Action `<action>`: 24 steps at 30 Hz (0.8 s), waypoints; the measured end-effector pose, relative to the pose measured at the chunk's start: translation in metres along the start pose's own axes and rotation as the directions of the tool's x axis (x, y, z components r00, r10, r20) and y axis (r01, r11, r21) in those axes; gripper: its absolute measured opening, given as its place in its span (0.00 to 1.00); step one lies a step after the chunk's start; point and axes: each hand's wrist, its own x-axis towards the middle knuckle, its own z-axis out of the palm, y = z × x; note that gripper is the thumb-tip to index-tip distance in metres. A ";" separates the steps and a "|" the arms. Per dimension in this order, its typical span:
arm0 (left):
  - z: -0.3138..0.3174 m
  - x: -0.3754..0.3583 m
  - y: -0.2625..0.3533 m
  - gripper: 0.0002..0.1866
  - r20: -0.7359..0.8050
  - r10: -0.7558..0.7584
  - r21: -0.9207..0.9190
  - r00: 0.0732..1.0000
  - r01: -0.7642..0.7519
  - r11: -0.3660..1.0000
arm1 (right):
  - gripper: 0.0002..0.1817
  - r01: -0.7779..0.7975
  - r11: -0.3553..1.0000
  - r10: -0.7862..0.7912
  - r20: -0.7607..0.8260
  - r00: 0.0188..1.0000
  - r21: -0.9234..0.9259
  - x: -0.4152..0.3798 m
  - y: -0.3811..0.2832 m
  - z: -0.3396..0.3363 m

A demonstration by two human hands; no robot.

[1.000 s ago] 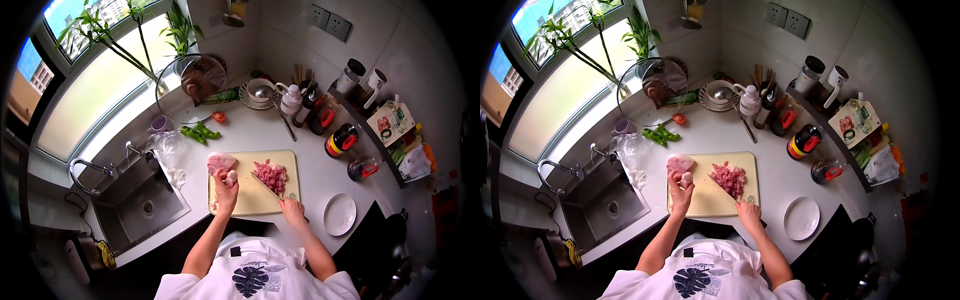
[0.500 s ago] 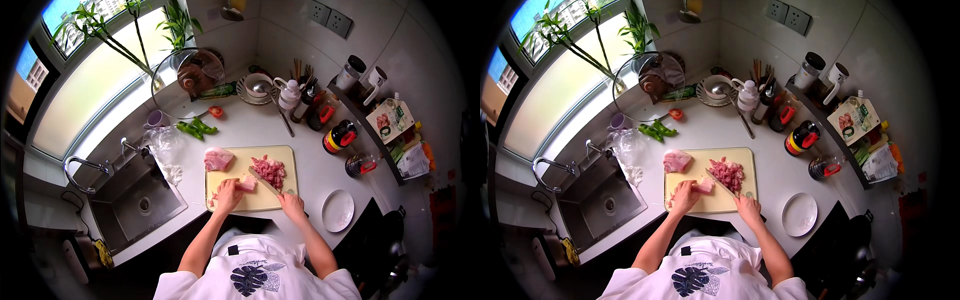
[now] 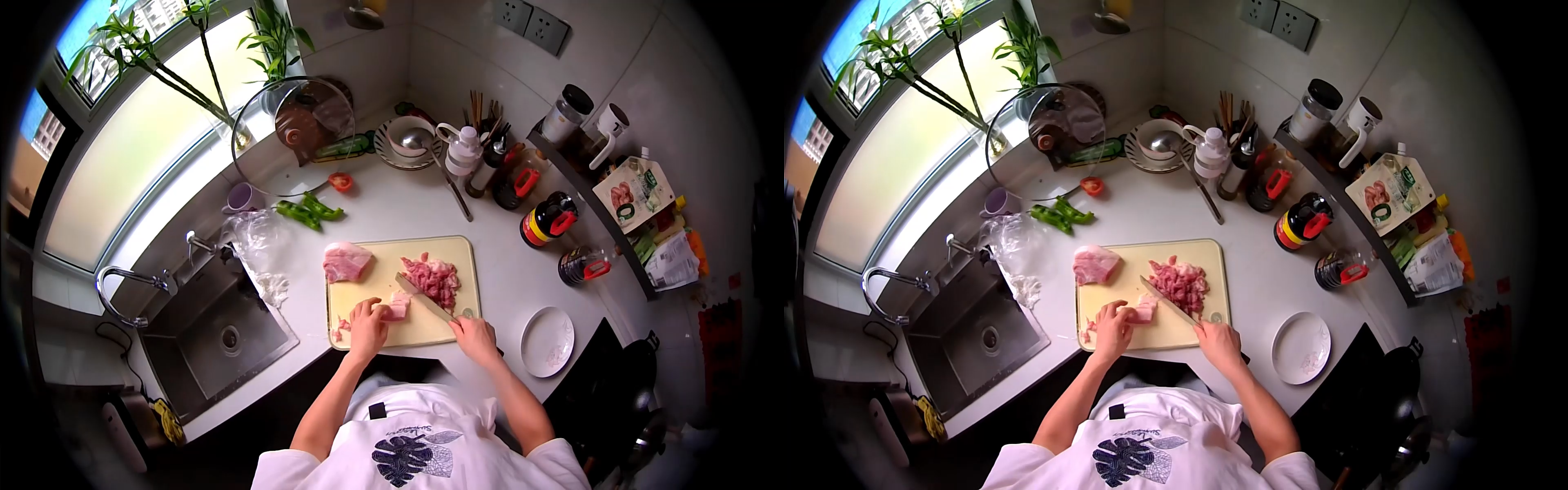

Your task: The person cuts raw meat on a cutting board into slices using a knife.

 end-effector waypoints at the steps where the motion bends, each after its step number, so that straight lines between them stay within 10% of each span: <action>1: 0.002 0.000 0.005 0.20 -0.034 -0.008 -0.060 0.999 0.006 0.998 | 0.14 0.016 1.000 -0.016 0.004 1.000 -0.012 0.000 -0.001 -0.001; 24: 0.048 0.004 0.010 0.23 -0.072 0.111 0.005 0.991 -0.111 0.994 | 0.10 0.082 0.987 -0.078 0.033 0.996 -0.140 0.035 -0.034 0.062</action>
